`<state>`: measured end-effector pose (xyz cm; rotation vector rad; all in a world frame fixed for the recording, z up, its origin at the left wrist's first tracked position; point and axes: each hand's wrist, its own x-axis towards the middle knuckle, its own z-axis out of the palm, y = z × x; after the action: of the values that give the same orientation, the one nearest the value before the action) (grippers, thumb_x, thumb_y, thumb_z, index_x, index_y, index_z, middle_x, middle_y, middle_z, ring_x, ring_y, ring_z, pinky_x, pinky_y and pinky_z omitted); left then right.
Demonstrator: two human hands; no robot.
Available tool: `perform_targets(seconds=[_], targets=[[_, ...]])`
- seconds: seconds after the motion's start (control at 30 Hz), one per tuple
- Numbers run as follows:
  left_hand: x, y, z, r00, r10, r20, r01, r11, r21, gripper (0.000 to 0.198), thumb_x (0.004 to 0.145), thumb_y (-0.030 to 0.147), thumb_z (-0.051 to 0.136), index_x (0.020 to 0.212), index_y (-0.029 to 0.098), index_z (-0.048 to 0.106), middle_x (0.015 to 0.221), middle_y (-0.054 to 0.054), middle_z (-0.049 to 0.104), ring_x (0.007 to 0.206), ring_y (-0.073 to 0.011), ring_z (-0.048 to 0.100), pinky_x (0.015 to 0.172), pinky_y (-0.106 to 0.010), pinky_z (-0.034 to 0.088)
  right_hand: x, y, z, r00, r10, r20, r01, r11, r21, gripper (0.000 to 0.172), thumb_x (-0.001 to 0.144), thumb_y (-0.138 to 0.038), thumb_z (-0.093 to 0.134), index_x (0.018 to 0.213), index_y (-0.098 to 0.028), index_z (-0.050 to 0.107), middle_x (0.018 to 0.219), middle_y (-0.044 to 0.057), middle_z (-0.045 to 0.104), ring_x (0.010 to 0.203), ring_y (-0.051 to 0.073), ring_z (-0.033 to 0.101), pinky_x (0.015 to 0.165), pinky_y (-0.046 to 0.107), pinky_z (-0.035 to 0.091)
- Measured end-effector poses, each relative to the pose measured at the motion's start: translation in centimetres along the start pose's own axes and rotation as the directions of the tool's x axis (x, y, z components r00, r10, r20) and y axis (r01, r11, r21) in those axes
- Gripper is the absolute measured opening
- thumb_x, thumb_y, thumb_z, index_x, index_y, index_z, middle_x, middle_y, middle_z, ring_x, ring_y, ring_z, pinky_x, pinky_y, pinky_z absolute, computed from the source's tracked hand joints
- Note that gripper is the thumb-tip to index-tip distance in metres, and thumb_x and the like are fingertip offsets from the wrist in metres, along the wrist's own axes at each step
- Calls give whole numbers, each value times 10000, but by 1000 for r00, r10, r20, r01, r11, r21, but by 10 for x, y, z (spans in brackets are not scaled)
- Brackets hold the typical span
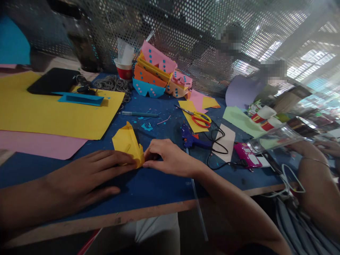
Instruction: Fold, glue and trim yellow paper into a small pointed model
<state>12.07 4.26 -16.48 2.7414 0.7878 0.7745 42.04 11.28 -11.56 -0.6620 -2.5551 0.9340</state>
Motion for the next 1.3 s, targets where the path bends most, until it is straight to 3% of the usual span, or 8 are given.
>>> perform_targets(seconds=[0.3, 0.67, 0.87, 1.07, 1.3], targets=[[6, 4, 0, 999, 36, -16, -34, 995, 92, 444, 1206, 499, 515, 1552, 255, 651, 1346, -97, 782, 1196, -284, 710, 995, -420, 557, 0, -7, 4, 998, 65, -8, -65, 995, -79, 112, 1015, -157, 826, 1002, -214, 730, 988, -11, 720, 966, 177, 686, 976, 361, 457], [7, 6, 2, 1000, 20, -19, -17, 991, 130, 445, 1198, 525, 521, 1540, 275, 656, 1342, -97, 762, 1198, -304, 682, 970, -431, 530, 0, -3, 8, 1000, 14, -17, -16, 993, -119, 119, 1010, -158, 802, 966, -220, 710, 949, -17, 705, 952, 182, 670, 976, 368, 422], [9, 11, -2, 999, -43, 19, 40, 990, 134, 401, 1194, 516, 556, 1498, 283, 674, 1346, -88, 761, 1210, -303, 684, 1009, -441, 532, 1, -3, 10, 1000, 15, -7, -16, 991, -131, 134, 1017, -170, 782, 954, -217, 673, 960, -11, 706, 968, 188, 667, 981, 376, 392], [12, 3, -7, 999, 16, 50, -20, 996, 87, 409, 1171, 487, 613, 1523, 287, 668, 1334, -82, 767, 1192, -290, 697, 994, -421, 547, 4, -5, 12, 999, 37, 14, -34, 987, -158, 201, 1026, -174, 755, 905, -224, 602, 957, -9, 688, 957, 191, 636, 980, 385, 370], [8, 7, -3, 997, -77, 11, 77, 997, -7, 382, 1182, 467, 588, 1505, 289, 690, 1367, -82, 768, 1242, -274, 705, 1101, -424, 538, 6, -13, 8, 994, 89, 57, -78, 981, -179, 225, 1045, -194, 716, 888, -224, 558, 963, -11, 645, 962, 187, 601, 1003, 391, 368]])
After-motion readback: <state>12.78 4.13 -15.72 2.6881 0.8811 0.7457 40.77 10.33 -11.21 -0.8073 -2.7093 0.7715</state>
